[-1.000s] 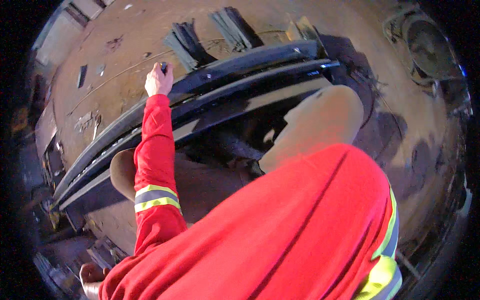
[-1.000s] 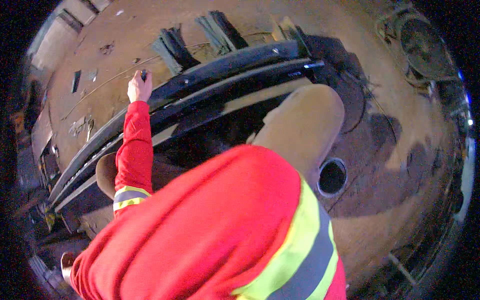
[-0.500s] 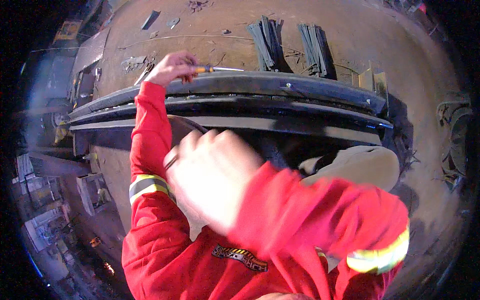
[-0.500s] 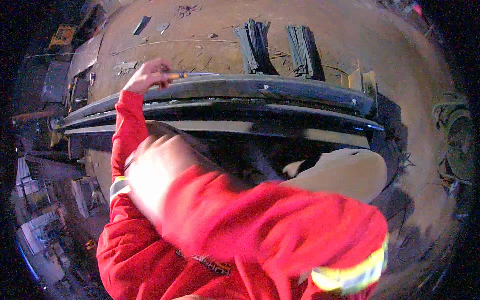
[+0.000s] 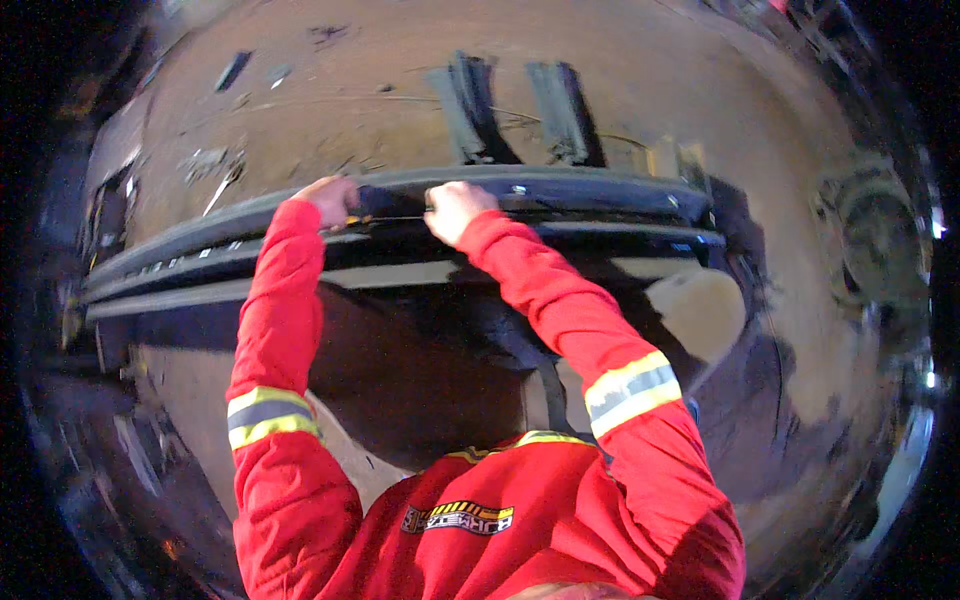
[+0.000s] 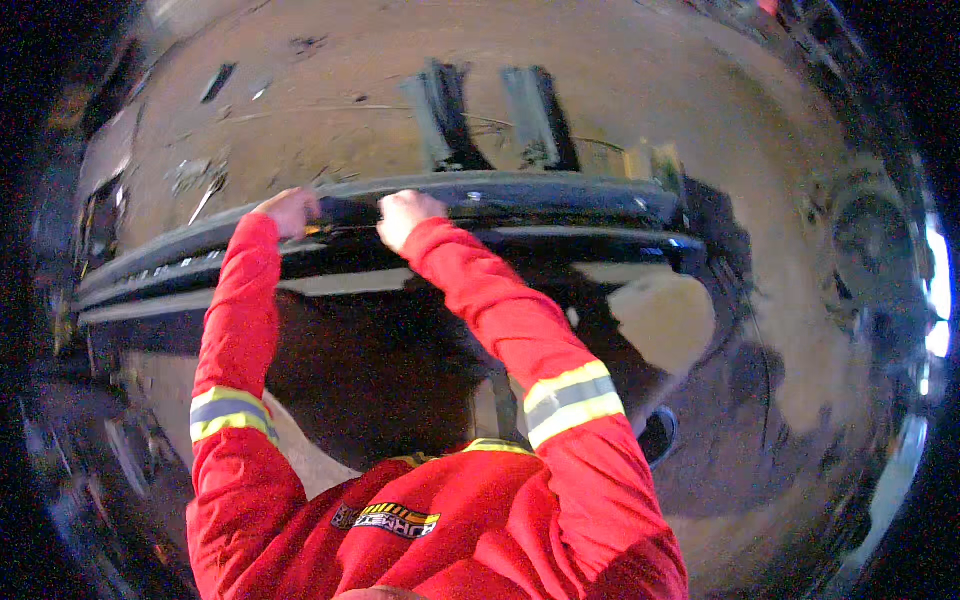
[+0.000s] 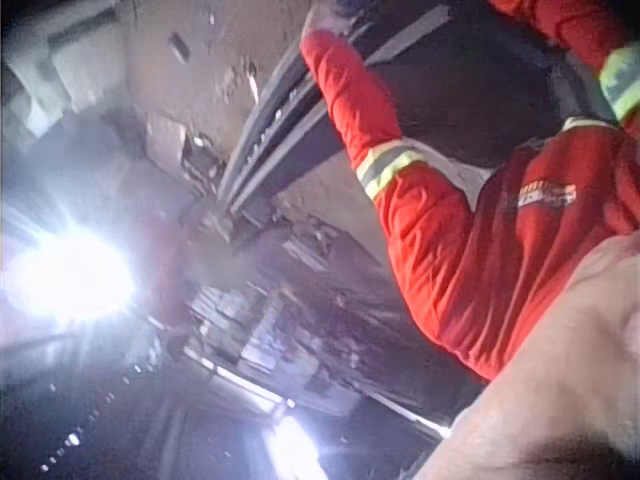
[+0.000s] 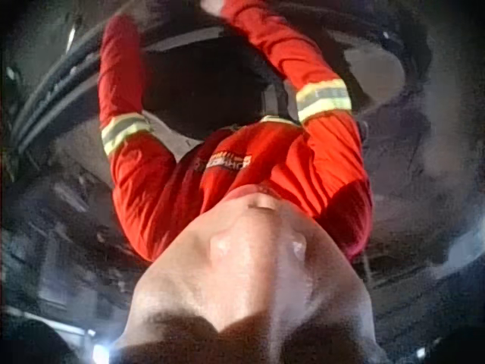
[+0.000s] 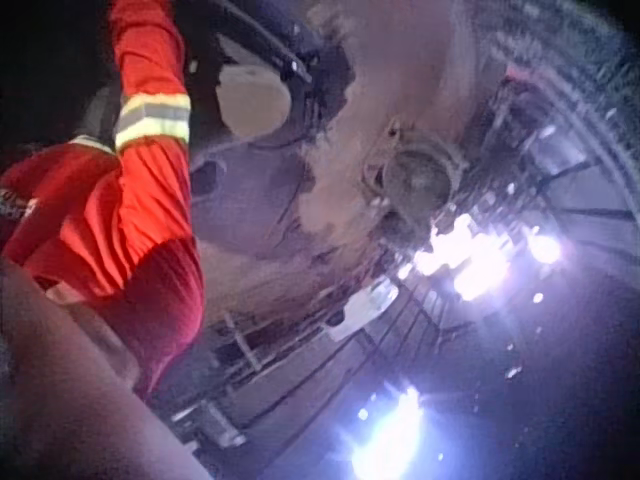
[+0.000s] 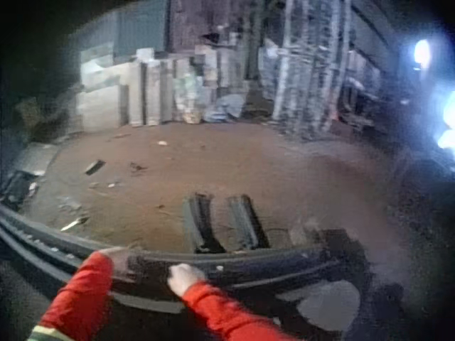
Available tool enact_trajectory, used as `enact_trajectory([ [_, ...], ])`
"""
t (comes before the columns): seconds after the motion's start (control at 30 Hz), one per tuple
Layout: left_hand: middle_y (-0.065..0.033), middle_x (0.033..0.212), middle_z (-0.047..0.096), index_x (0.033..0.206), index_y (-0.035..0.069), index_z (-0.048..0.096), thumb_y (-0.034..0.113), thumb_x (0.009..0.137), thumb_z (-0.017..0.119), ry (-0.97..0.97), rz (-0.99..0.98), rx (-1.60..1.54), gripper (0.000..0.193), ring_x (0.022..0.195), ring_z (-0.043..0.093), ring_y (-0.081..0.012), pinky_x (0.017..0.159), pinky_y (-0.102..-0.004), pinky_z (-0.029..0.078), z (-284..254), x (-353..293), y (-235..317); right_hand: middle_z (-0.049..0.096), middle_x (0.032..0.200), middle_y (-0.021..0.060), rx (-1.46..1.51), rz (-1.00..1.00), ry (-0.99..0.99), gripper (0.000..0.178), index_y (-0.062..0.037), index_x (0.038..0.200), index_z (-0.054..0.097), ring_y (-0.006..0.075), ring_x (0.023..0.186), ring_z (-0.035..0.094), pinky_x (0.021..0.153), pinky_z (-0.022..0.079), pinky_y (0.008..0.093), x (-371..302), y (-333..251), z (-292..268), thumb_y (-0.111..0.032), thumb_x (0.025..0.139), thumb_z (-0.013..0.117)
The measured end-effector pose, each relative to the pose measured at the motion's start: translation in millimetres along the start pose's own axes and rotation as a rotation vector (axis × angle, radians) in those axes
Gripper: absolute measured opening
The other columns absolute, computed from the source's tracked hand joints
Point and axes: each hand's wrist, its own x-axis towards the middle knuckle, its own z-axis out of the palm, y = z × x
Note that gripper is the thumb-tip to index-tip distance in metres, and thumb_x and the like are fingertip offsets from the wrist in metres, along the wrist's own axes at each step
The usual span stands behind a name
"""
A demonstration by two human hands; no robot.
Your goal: The person sits on the floor and uses a screwdriver to tighten screws on a long, curved metal frame. They then insert a thin metal strip into a groove along the frame and secure it by hand.
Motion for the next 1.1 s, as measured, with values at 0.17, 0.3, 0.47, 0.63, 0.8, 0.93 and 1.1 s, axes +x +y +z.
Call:
enact_trajectory([
  [0.17, -0.0109, 0.08, 0.068, 0.091, 0.006, 0.066, 0.0, 0.057, 0.071, 0.071, -0.102, -0.183, 0.035, 0.075, 0.066, -0.0248, 0.07, -0.0383, 0.052, -1.6, -8.6, 5.4, 0.067, 0.099, 0.0206, 0.018, 0.111, -0.013, 0.024, -0.0046, 0.092, 0.068, 0.0378, 0.095, 0.064, 0.082, 0.052, 0.0464, 5.1, -4.5, 8.1, -0.022, 0.078, 0.062],
  [0.3, -0.0114, 0.077, 0.068, 0.086, 0.005, 0.066, 0.007, 0.061, 0.072, 0.207, 0.048, -0.116, 0.026, 0.071, 0.066, -0.026, 0.066, -0.0378, 0.052, 10.6, 7.6, -6.6, 0.067, 0.099, 0.0196, 0.078, 0.176, 0.006, 0.025, -0.0051, 0.093, 0.069, 0.0373, 0.095, 0.064, 0.083, 0.052, 0.046, -0.6, 6.0, 8.0, -0.025, 0.079, 0.063],
  [0.47, -0.0129, 0.076, 0.066, 0.085, 0.005, 0.065, 0.016, 0.07, 0.07, 0.445, 0.126, -0.209, 0.019, 0.074, 0.066, -0.0257, 0.07, -0.0372, 0.051, -0.7, 10.1, 23.3, 0.066, 0.101, 0.0186, 0.118, 0.142, 0.051, 0.028, -0.0056, 0.096, 0.066, 0.0377, 0.093, 0.064, 0.081, 0.052, 0.047, -3.7, 22.3, 16.5, -0.029, 0.082, 0.06],
  [0.63, -0.0131, 0.076, 0.066, 0.086, 0.003, 0.063, 0.015, 0.071, 0.069, 0.425, 0.164, -0.326, 0.02, 0.074, 0.065, -0.025, 0.071, -0.0361, 0.05, 3.5, 17.6, 38.6, 0.066, 0.105, 0.0167, 0.041, 0.005, -0.008, 0.029, -0.0063, 0.096, 0.067, 0.0361, 0.096, 0.064, 0.083, 0.051, 0.0469, -14.0, 21.3, 6.3, -0.031, 0.083, 0.059],
  [0.8, -0.0139, 0.078, 0.067, 0.083, 0.003, 0.065, 0.016, 0.07, 0.068, 0.463, 0.229, -0.2, 0.018, 0.074, 0.066, -0.0297, 0.071, -0.0384, 0.052, 2.6, 17.3, 10.0, 0.065, 0.104, 0.0119, -0.119, -0.189, -0.063, 0.042, -0.0078, 0.095, 0.067, 0.0308, 0.1, 0.062, 0.086, 0.048, 0.0454, -30.8, 33.3, 0.3, -0.046, 0.078, 0.066],
  [0.93, -0.0147, 0.08, 0.069, 0.081, 0.006, 0.07, 0.021, 0.071, 0.066, 0.515, 0.042, -0.173, 0.019, 0.08, 0.067, -0.0311, 0.074, -0.0385, 0.052, -6.8, 27.2, 3.3, 0.062, 0.107, 0.012, -0.141, -0.252, 0.011, 0.042, -0.0051, 0.104, 0.063, 0.0305, 0.105, 0.057, 0.09, 0.044, 0.0429, -33.9, 46.8, 15.5, -0.038, 0.078, 0.067],
  [1.1, -0.0123, 0.082, 0.07, 0.09, 0.004, 0.069, 0.025, 0.079, 0.063, 0.352, 0.256, -0.344, 0.025, 0.075, 0.067, -0.0269, 0.07, -0.037, 0.052, -7.7, 75.6, 10.3, 0.057, 0.115, 0.0141, 0.229, -0.356, 0.602, 0.035, -0.0059, 0.105, 0.063, 0.0335, 0.109, 0.052, 0.096, 0.041, 0.0424, -68.9, 41.6, -4.4, -0.014, 0.072, 0.07],
])
